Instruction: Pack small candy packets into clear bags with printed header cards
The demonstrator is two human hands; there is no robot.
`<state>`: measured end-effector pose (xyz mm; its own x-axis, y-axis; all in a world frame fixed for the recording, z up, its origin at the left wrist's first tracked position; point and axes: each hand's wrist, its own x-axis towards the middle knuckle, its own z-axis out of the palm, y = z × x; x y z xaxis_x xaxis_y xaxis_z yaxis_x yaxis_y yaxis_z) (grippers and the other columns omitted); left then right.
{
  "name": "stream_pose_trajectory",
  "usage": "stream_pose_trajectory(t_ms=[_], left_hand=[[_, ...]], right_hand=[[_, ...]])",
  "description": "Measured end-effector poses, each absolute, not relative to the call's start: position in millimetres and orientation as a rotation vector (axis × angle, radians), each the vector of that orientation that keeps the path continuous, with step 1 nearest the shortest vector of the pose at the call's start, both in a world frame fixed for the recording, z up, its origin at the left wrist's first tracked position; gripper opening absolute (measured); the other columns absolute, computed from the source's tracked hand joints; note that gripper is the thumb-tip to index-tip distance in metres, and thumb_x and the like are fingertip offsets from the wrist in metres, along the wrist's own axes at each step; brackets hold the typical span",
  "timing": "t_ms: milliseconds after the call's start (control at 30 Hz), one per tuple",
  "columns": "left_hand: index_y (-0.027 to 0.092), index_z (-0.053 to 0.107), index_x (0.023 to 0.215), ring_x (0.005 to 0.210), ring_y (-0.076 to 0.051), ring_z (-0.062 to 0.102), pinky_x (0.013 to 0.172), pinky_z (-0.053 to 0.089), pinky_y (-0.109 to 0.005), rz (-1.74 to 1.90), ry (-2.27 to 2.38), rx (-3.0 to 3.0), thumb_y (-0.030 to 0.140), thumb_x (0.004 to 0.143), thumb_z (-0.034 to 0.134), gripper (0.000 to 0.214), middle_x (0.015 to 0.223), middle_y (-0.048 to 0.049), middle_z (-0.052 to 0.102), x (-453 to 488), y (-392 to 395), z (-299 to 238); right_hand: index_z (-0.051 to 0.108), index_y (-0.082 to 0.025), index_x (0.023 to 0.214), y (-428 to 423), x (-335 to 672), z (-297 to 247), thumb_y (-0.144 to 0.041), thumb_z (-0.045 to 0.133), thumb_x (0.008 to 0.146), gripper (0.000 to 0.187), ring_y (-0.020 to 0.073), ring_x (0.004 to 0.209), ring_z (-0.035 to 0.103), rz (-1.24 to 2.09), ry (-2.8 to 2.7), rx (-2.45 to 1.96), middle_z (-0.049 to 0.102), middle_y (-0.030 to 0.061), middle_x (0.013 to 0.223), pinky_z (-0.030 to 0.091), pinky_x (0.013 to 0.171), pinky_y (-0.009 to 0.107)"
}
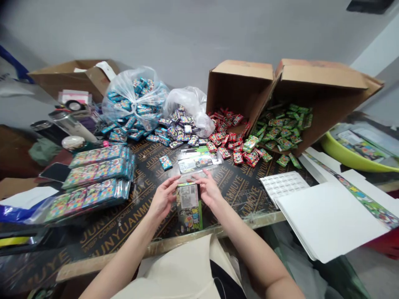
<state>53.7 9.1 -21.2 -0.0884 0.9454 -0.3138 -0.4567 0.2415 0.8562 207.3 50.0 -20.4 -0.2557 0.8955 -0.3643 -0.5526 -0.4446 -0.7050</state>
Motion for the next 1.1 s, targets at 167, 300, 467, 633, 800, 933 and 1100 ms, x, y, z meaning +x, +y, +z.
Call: stream_pose_trajectory(t_ms=[167, 300, 467, 633, 800, 933, 1100], left_hand=[[0.015, 0.070, 0.066, 0.068, -0.015, 0.059, 0.064, 0.046, -0.023, 1.306, 1.296, 1.151, 0.024, 0.060, 0.071, 0.011, 0.070, -0.0043, 0.066, 39, 7, -2], [0.016, 0.069, 0.061, 0.065, -0.016, 0.059, 0.060, 0.045, -0.023, 1.184, 1.338, 1.485, 0.028, 0.064, 0.069, 0.013, 0.067, -0.0055, 0.066, 36, 5, 14], [0.016, 0.069, 0.063, 0.059, -0.016, 0.058, 0.057, 0.045, -0.025, 1.090, 1.404, 1.412, 0.027, 0.055, 0.075, 0.015, 0.063, -0.0046, 0.066, 39, 11, 20], [0.016, 0.070, 0.057, 0.054, -0.015, 0.053, 0.056, 0.042, -0.024, 1.043, 1.313, 1.349, 0.024, 0.053, 0.074, 0.010, 0.054, -0.0028, 0.064, 40, 16, 24], [0.017, 0.069, 0.055, 0.058, -0.015, 0.054, 0.053, 0.038, -0.022, 1.059, 1.415, 1.521, 0.023, 0.057, 0.071, 0.007, 0.057, -0.0026, 0.063, 42, 14, 28], [0.016, 0.069, 0.057, 0.056, -0.013, 0.053, 0.054, 0.039, -0.022, 0.951, 1.335, 1.495, 0.022, 0.059, 0.069, 0.007, 0.057, -0.0027, 0.063, 38, 15, 28], [0.016, 0.069, 0.061, 0.058, -0.015, 0.055, 0.054, 0.039, -0.022, 0.903, 1.289, 1.637, 0.024, 0.065, 0.067, 0.010, 0.060, -0.0034, 0.061, 36, 14, 28]], right_hand=[[0.017, -0.034, 0.133, 39, 205, -14, -0.012, 0.064, 0.066, 0.085, 0.0146, 0.073, 0.066, 1.494, -0.996, -0.806, 0.060, -0.0010, 0.095, 0.051, 0.074, 0.033], [0.008, -0.036, 0.137, 29, 205, -11, -0.015, 0.061, 0.073, 0.085, 0.0132, 0.075, 0.064, 1.372, -1.167, -0.759, 0.060, -0.0019, 0.089, 0.051, 0.076, 0.031], [0.002, -0.034, 0.139, 27, 212, -5, -0.021, 0.064, 0.073, 0.091, 0.0142, 0.068, 0.064, 1.390, -1.167, -0.769, 0.061, -0.0041, 0.077, 0.052, 0.076, 0.035], [0.001, -0.036, 0.138, 33, 217, 2, -0.020, 0.069, 0.068, 0.099, 0.0112, 0.060, 0.064, 1.446, -1.186, -0.791, 0.061, -0.0049, 0.078, 0.055, 0.067, 0.029], [-0.001, -0.036, 0.138, 36, 220, 3, -0.018, 0.069, 0.067, 0.102, 0.0105, 0.063, 0.065, 1.448, -1.259, -0.769, 0.062, -0.0035, 0.083, 0.055, 0.069, 0.027], [-0.004, -0.036, 0.138, 42, 227, 2, -0.017, 0.071, 0.066, 0.106, 0.0122, 0.067, 0.066, 1.546, -1.322, -0.713, 0.062, -0.0022, 0.087, 0.055, 0.070, 0.029], [-0.004, -0.036, 0.138, 53, 233, 7, -0.017, 0.072, 0.065, 0.107, 0.0145, 0.069, 0.067, 1.687, -1.345, -0.679, 0.062, -0.0014, 0.087, 0.055, 0.069, 0.032]])
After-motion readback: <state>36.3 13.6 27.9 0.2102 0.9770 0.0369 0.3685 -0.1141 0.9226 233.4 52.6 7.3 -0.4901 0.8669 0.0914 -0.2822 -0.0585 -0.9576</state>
